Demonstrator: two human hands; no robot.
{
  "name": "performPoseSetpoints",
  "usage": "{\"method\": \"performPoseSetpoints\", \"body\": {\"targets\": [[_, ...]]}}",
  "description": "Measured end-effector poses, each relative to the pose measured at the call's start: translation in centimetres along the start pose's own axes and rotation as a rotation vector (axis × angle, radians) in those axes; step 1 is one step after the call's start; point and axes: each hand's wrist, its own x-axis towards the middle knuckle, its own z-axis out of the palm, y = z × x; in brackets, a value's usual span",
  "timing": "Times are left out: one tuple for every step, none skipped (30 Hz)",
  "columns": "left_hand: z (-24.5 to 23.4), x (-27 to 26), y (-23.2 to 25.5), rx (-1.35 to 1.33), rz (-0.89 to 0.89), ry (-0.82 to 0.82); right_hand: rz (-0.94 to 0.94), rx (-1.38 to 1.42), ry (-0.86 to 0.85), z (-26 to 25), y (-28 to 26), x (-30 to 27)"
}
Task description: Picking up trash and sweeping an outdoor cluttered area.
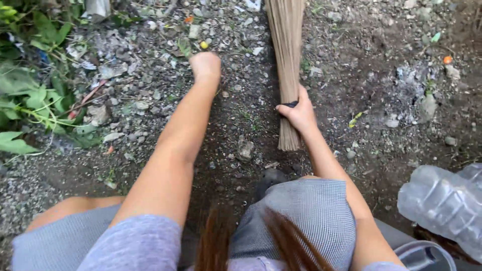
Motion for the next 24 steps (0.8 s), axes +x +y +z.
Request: {"method": "performPoseSetpoints", "body": {"targets": [[0.6, 0.1, -1.2, -0.083, 0.008, 0.024, -0.007, 0.023, -0.014, 0.5, 0.2, 0.1], [0.0, -1.5, -1.3, -0.08, 0.011, 0.027, -0.007, 0.026, -0.01, 0.3, 0.2, 0.3], [-0.3, -3.5, -1.4, -0.176, -0.018, 0.063, -0.01, 0.044, -0.019, 0.2, 0.3, 0.0], [-0.6, -5.5, -1.5, -0.272, -0.047, 0.099, -0.014, 0.061, -0.028, 0.1, 0.5, -0.2], [-2.1, -6.7, -1.3, -0.265, -0.049, 0.103, -0.017, 0.069, -0.028, 0.3, 0.4, 0.1], [-3.5, -7.9, -1.0, -0.278, -0.044, 0.204, 0.009, 0.118, -0.041, 0.6, 0.3, 0.4], [-4.7, -9.4, -0.4, -0.294, -0.037, 0.301, 0.039, 0.162, -0.056, 0.5, 0.5, 0.4], [-4.3, -9.1, 0.5, -0.292, -0.037, 0.301, 0.04, 0.165, -0.057, 0.5, 0.7, 0.3], [-4.0, -8.7, 1.5, -0.252, -0.034, 0.295, 0.058, 0.176, -0.06, 0.5, 0.8, 0.3], [-3.7, -8.3, 2.5, -0.212, -0.031, 0.289, 0.075, 0.187, -0.063, 0.4, 1.0, 0.3], [-1.7, -6.9, 2.6, -0.209, -0.023, 0.283, 0.086, 0.189, -0.06, 0.3, 0.8, -0.1], [0.3, -5.5, 2.8, -0.175, 0.024, 0.183, 0.084, 0.176, -0.06, 0.2, 0.6, -0.4], [2.2, -4.1, 3.1, -0.143, 0.066, 0.085, 0.078, 0.158, -0.061, -0.1, 0.4, -0.6], [2.5, -4.6, 2.7, -0.144, 0.07, 0.08, 0.084, 0.157, -0.06, -0.4, 0.9, -0.7], [2.6, -4.7, 1.9, -0.148, 0.118, 0.047, 0.086, 0.158, -0.062, -0.4, 1.1, -0.6], [2.6, -4.9, 1.1, -0.152, 0.165, 0.013, 0.089, 0.159, -0.063, -0.4, 1.2, -0.4], [1.1, -6.4, 0.6, -0.147, 0.167, 0.013, 0.09, 0.163, -0.061, -0.3, 1.3, -0.6], [-0.4, -7.9, 0.1, -0.209, 0.148, 0.05, 0.109, 0.175, -0.064, -0.2, 1.3, -0.7], [-1.9, -9.4, -0.4, -0.271, 0.128, 0.088, 0.126, 0.186, -0.068, -0.1, 1.4, -0.8], [-3.3, -10.0, 0.1, -0.267, 0.128, 0.089, 0.124, 0.19, -0.067, 0.2, 1.6, -0.8], [-4.6, -10.6, 0.4, -0.253, 0.087, 0.085, 0.123, 0.198, -0.071, 0.5, 1.8, -0.8], [-6.0, -11.1, 0.8, -0.24, 0.046, 0.082, 0.121, 0.206, -0.075, 0.8, 1.9, -0.7], [-3.8, -9.2, 1.3, -0.236, 0.051, 0.086, 0.12, 0.21, -0.069, 0.9, 1.8, -0.6], [-1.6, -7.2, 1.8, -0.191, 0.035, 0.029, 0.103, 0.192, -0.068, 0.9, 1.7, -0.4]]}}
